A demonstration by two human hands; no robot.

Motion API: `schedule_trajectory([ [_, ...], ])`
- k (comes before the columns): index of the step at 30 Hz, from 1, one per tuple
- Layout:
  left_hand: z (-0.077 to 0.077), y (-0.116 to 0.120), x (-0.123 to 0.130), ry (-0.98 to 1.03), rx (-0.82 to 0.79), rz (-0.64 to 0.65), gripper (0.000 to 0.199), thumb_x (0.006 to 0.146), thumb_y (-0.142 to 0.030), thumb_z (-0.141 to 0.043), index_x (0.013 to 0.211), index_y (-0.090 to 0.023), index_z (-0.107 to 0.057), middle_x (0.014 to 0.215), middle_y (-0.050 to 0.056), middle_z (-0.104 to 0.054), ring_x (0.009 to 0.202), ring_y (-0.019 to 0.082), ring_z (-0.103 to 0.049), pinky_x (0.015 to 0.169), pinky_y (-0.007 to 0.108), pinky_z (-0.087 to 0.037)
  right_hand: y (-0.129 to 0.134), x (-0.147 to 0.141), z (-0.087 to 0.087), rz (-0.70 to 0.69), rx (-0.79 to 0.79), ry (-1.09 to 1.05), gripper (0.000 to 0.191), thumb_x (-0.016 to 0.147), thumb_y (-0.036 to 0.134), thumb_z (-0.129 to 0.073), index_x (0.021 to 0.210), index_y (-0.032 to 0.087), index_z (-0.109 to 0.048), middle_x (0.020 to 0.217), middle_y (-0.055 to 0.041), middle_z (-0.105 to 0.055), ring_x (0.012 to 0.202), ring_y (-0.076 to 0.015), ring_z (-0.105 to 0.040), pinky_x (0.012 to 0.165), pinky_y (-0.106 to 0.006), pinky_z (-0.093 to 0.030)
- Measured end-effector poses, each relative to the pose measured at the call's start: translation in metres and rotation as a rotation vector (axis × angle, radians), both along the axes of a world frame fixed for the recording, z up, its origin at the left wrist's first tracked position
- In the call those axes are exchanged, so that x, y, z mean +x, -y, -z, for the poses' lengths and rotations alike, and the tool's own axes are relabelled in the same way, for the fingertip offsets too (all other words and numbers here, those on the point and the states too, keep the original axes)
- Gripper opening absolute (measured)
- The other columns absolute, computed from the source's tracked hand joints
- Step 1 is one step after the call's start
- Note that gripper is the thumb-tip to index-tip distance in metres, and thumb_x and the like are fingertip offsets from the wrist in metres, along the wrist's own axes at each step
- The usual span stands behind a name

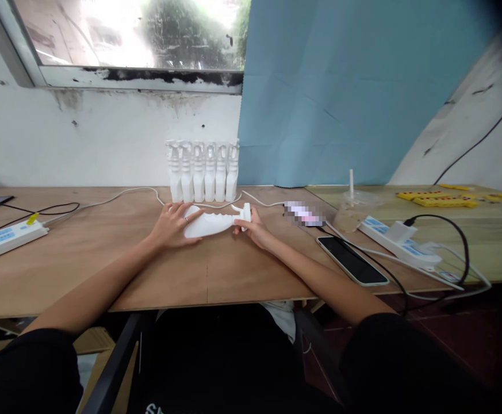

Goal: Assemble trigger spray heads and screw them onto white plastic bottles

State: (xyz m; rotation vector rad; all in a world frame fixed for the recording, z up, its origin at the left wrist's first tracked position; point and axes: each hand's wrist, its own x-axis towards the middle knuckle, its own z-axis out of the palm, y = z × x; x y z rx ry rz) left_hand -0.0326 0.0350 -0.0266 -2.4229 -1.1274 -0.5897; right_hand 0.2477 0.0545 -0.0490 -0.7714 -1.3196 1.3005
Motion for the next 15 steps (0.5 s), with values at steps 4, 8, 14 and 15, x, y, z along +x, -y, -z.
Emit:
schedule_trajectory([
  [4, 0.001, 0.0, 0.0, 0.003, 0.001, 0.002, 0.081, 0.076, -0.071, -0.054, 0.145, -0.03, -0.041, 0.141, 0.014, -0.042, 0.124, 0.037, -0.039, 0.105, 0.053, -0.025, 0.001, 0.0, 0.0, -0.021, 0.001, -0.013, 0.044, 0.063, 0.034, -0.079, 0.09, 0.02, -0.048, 0.058, 0.0086, -0.052, 0.042, -0.0066, -0.041, 0.057, -0.029, -0.045],
  [8, 0.0, -0.002, 0.0, -0.005, 0.021, 0.026, 0.081, 0.076, -0.069, -0.057, 0.145, -0.03, -0.041, 0.142, 0.015, -0.041, 0.125, 0.038, -0.038, 0.106, 0.054, -0.023, 0.009, -0.004, -0.002, -0.032, 0.014, -0.064, 0.034, 0.066, 0.035, -0.077, 0.083, 0.02, -0.051, 0.048, 0.0099, -0.044, 0.041, -0.0063, -0.034, 0.055, -0.028, -0.043],
  [14, 0.002, -0.004, 0.001, -0.004, 0.031, 0.03, 0.079, 0.076, -0.069, -0.056, 0.144, -0.03, -0.042, 0.142, 0.014, -0.041, 0.125, 0.037, -0.039, 0.105, 0.052, -0.024, 0.014, -0.011, -0.005, 0.045, 0.055, -0.11, 0.036, 0.068, 0.037, -0.076, 0.079, 0.022, -0.044, 0.05, 0.0106, -0.043, 0.037, -0.0043, -0.025, 0.047, -0.027, -0.038],
  [15, 0.002, -0.004, 0.001, 0.0, 0.032, 0.036, 0.079, 0.077, -0.069, -0.056, 0.144, -0.03, -0.042, 0.142, 0.014, -0.042, 0.126, 0.037, -0.039, 0.105, 0.052, -0.024, 0.014, -0.011, -0.004, 0.049, 0.058, -0.11, 0.036, 0.069, 0.037, -0.076, 0.079, 0.022, -0.044, 0.05, 0.0108, -0.043, 0.037, -0.0041, -0.025, 0.047, -0.027, -0.038],
])
